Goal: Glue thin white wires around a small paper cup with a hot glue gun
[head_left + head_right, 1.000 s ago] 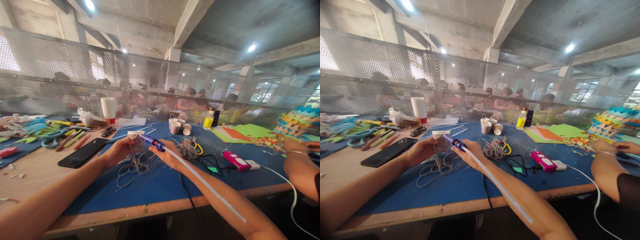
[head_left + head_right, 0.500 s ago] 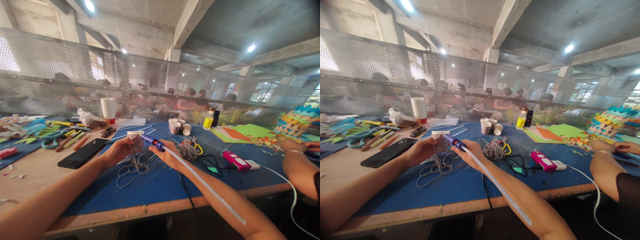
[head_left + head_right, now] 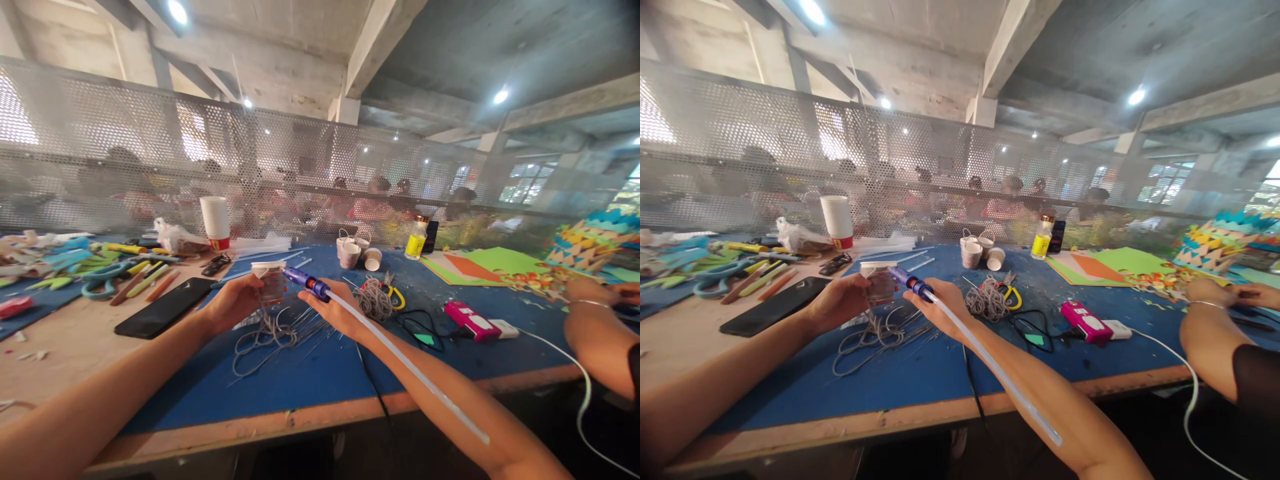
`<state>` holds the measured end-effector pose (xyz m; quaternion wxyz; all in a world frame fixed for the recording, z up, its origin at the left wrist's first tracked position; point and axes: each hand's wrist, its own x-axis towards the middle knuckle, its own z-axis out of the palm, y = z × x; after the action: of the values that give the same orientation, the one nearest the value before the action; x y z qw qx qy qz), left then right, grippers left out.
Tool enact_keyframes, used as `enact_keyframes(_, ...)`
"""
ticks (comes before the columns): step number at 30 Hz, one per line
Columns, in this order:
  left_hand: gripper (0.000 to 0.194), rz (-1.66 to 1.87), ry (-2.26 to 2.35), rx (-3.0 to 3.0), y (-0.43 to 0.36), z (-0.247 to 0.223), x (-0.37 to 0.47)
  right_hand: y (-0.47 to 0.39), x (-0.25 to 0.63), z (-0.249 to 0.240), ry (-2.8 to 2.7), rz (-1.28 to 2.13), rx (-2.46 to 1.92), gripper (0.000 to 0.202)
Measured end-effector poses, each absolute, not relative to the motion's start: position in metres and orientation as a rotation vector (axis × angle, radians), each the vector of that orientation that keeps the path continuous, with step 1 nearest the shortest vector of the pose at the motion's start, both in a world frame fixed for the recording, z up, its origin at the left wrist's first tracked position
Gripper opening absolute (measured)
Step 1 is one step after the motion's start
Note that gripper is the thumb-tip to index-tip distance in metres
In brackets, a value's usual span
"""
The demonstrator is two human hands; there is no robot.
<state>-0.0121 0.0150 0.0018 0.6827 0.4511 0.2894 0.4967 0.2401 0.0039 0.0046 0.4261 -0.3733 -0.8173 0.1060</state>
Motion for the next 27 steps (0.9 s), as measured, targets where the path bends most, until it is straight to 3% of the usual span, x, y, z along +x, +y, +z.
enact_keyframes(27,0.044,1.146,0.644,0.983,0.0125,0.0093,-0.0125,0.0040,0.2401,0.0019,-1.986,0.375,-1.016,0.034)
